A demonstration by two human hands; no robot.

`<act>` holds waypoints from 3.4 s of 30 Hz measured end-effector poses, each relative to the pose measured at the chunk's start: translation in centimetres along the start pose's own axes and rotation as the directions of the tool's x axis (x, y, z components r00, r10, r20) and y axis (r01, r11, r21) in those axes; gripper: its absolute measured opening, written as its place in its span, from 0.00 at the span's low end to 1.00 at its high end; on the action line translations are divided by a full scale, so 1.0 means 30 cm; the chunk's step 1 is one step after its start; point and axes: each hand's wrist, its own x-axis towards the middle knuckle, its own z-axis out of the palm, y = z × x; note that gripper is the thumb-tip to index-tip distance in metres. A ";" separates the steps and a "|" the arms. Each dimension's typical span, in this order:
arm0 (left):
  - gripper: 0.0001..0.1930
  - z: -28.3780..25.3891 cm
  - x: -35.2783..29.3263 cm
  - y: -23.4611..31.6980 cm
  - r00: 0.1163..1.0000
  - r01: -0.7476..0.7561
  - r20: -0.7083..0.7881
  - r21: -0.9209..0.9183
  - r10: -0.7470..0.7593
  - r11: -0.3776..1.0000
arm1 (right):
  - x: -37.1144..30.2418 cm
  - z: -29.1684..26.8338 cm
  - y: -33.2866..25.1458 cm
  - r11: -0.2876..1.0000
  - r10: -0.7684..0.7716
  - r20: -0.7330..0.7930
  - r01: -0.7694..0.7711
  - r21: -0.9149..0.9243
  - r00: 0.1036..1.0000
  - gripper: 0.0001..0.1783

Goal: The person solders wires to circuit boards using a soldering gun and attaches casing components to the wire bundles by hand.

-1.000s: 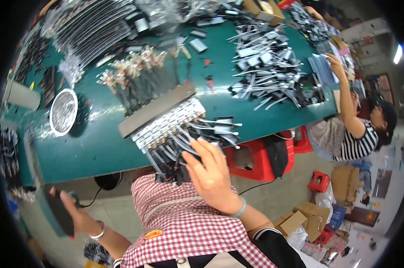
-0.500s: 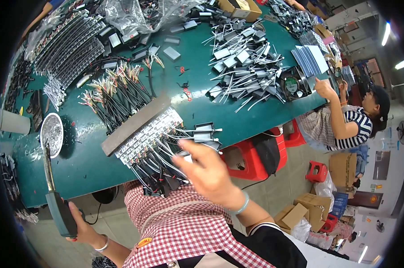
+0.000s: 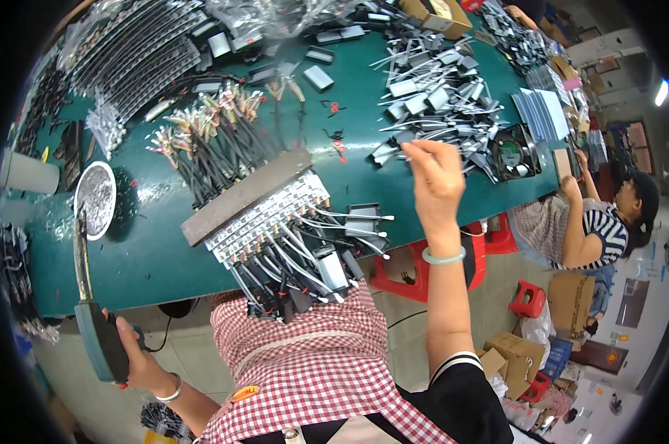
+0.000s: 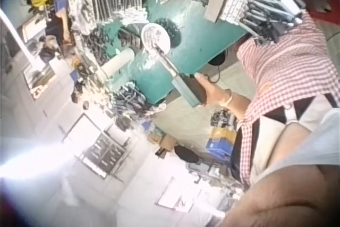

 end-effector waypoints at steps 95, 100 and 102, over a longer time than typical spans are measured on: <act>0.09 0.050 -0.119 0.084 0.659 -0.076 0.718 -0.234 0.224 0.969 | -0.205 0.179 -0.662 0.968 0.039 0.256 -0.100 0.230 0.966 0.17; 0.09 0.050 -0.117 0.067 0.645 -0.104 0.723 -0.237 0.247 0.966 | -0.204 0.177 -0.662 0.967 0.044 0.264 -0.107 0.231 0.964 0.16; 0.09 0.046 -0.114 0.065 0.625 -0.128 0.739 -0.222 0.252 0.967 | -0.202 0.175 -0.662 0.967 0.042 0.273 -0.108 0.232 0.961 0.16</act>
